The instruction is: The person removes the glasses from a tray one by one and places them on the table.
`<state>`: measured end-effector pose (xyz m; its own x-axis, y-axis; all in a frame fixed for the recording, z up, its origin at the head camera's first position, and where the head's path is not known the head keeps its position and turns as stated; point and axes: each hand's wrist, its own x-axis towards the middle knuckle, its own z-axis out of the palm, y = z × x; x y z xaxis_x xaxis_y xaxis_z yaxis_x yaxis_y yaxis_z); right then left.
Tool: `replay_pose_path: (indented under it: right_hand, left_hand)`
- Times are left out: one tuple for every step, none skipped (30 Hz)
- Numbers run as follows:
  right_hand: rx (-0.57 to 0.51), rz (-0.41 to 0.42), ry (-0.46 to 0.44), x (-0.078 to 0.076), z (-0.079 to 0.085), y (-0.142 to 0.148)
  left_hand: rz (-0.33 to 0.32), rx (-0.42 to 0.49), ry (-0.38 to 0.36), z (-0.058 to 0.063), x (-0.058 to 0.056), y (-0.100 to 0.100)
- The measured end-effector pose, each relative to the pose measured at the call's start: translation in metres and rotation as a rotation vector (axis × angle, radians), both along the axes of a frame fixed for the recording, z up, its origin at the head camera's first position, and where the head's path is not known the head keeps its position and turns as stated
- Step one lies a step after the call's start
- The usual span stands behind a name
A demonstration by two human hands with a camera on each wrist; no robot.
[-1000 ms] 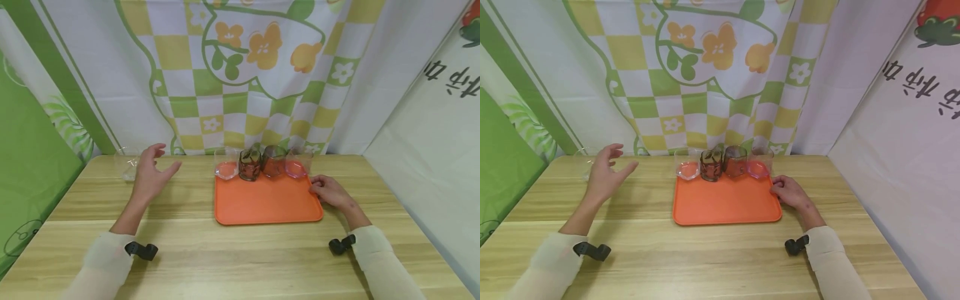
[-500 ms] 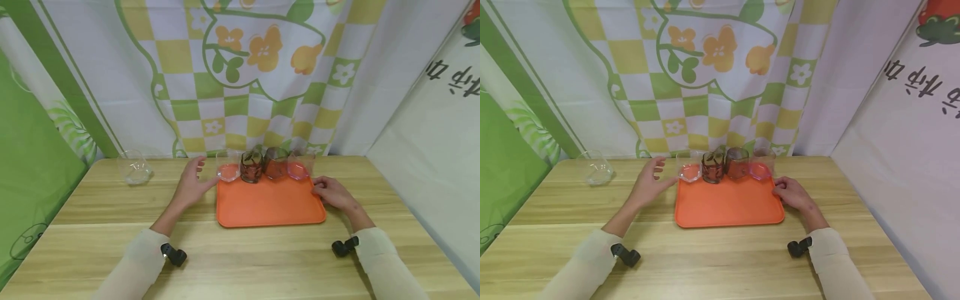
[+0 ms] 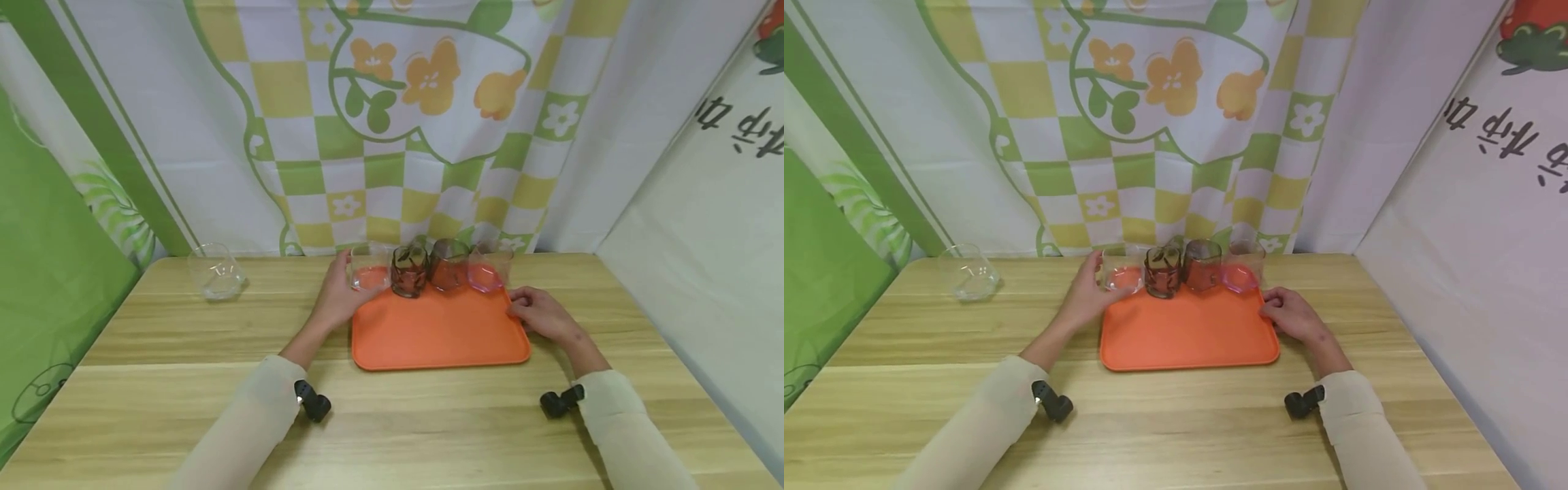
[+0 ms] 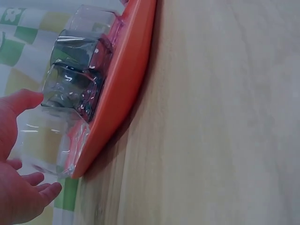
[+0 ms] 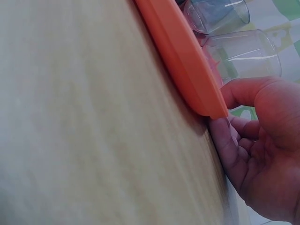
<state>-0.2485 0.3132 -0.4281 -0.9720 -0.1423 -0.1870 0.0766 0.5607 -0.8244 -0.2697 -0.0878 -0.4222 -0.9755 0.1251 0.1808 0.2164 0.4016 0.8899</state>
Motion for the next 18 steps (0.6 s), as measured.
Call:
replay_pose_path:
  right_hand:
    - [0.002,0.000,0.000,0.000,0.000,0.000]
    - [0.005,0.002,0.000,0.001,0.000,0.000]
    - [0.005,0.001,-0.001,0.001,0.001,0.000]
    - [0.005,0.000,-0.001,0.001,0.001,0.000]
    - [0.005,0.000,-0.001,0.001,0.001,0.000]
    - [0.007,0.001,0.000,0.001,0.001,0.000]
    - [0.007,-0.002,0.000,0.001,0.001,0.000]
    - [0.007,-0.003,0.001,0.001,0.002,0.000]
    - [0.004,-0.005,0.000,0.002,0.002,0.000]
    - [0.002,-0.004,0.000,0.001,0.002,0.000]
    - [-0.001,-0.004,-0.002,0.001,0.001,0.000]
    - [-0.004,-0.004,-0.003,0.001,0.001,0.000]
    - [-0.006,-0.005,-0.004,0.001,0.001,0.000]
    - [-0.007,-0.003,-0.005,0.001,0.000,0.001]
    - [-0.008,-0.002,-0.005,0.001,0.000,0.001]
    - [-0.006,-0.002,-0.005,0.001,0.000,0.001]
    - [-0.003,-0.003,-0.003,0.000,-0.001,0.001]
    - [0.000,-0.005,-0.001,0.000,0.000,0.001]
  left_hand:
    - [0.001,0.010,0.001,0.000,-0.001,0.002]
    - [0.003,0.014,0.004,0.000,-0.003,0.003]
    - [0.006,0.022,0.002,0.000,-0.004,0.005]
    - [0.010,0.024,0.000,0.000,-0.005,0.006]
    - [0.009,0.027,-0.001,0.000,-0.006,0.007]
    - [0.011,0.027,-0.005,-0.001,-0.007,0.008]
    - [0.013,0.032,-0.008,-0.001,-0.007,0.009]
    - [0.015,0.036,-0.013,-0.002,-0.008,0.009]
    - [0.017,0.042,-0.017,-0.003,-0.009,0.010]
    - [0.019,0.045,-0.022,-0.004,-0.009,0.010]
    - [0.023,0.049,-0.025,-0.005,-0.010,0.011]
    - [0.027,0.053,-0.028,-0.006,-0.010,0.011]
    - [0.031,0.059,-0.029,-0.007,-0.011,0.012]
    - [0.034,0.061,-0.029,-0.007,-0.011,0.012]
    - [0.037,0.058,-0.030,-0.008,-0.011,0.012]
    - [0.038,0.057,-0.027,-0.008,-0.012,0.012]
    - [0.040,0.056,-0.026,-0.008,-0.012,0.013]
    - [0.042,0.054,-0.024,-0.008,-0.012,0.013]
